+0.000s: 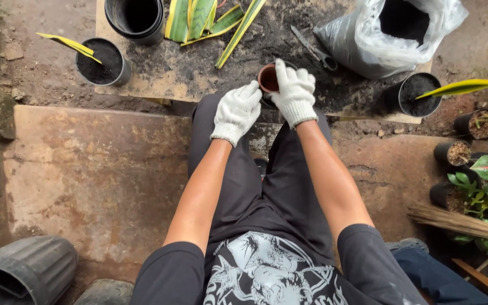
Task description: The person scoops soil from a large white bag using a small terracotta pot and pours it into a larger black plastic pot. They repeat this process to fill the black pot with soil.
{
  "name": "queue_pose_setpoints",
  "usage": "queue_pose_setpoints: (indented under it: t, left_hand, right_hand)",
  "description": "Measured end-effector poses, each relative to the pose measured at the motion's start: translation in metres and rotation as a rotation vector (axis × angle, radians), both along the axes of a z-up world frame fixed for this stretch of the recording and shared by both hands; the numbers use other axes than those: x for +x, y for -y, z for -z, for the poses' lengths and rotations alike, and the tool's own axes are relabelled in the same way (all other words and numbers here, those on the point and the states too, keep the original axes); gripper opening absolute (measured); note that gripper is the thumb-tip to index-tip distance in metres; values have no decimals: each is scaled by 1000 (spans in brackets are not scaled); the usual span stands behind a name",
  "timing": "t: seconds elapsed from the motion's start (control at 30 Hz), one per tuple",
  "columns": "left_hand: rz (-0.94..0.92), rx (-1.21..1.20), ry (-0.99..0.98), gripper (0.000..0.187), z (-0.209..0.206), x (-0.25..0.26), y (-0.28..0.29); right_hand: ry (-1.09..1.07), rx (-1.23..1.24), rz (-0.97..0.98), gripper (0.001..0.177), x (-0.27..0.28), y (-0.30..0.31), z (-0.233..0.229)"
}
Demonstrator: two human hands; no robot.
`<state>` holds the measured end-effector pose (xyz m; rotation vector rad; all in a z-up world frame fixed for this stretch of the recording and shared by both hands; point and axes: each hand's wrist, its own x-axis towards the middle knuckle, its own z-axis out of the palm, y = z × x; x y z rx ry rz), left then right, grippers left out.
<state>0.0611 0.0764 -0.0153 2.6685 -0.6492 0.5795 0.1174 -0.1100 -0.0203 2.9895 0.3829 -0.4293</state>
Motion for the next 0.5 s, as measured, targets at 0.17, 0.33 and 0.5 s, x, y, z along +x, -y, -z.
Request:
queue_pose_setpoints:
  t: [0.17,0.33,0.5]
  left_hand:
    - [3,35,6,14,-3,-2,2]
    - [25,47,-40,28,19,-7,3]
    - [18,65,-47,29,24,-3,2]
  right_hand:
    - [-20,7,115,94,0,-4,-8]
    - [9,-15,154,95,-2,-1,-15]
    - [-13,6,116,96,1,16,19]
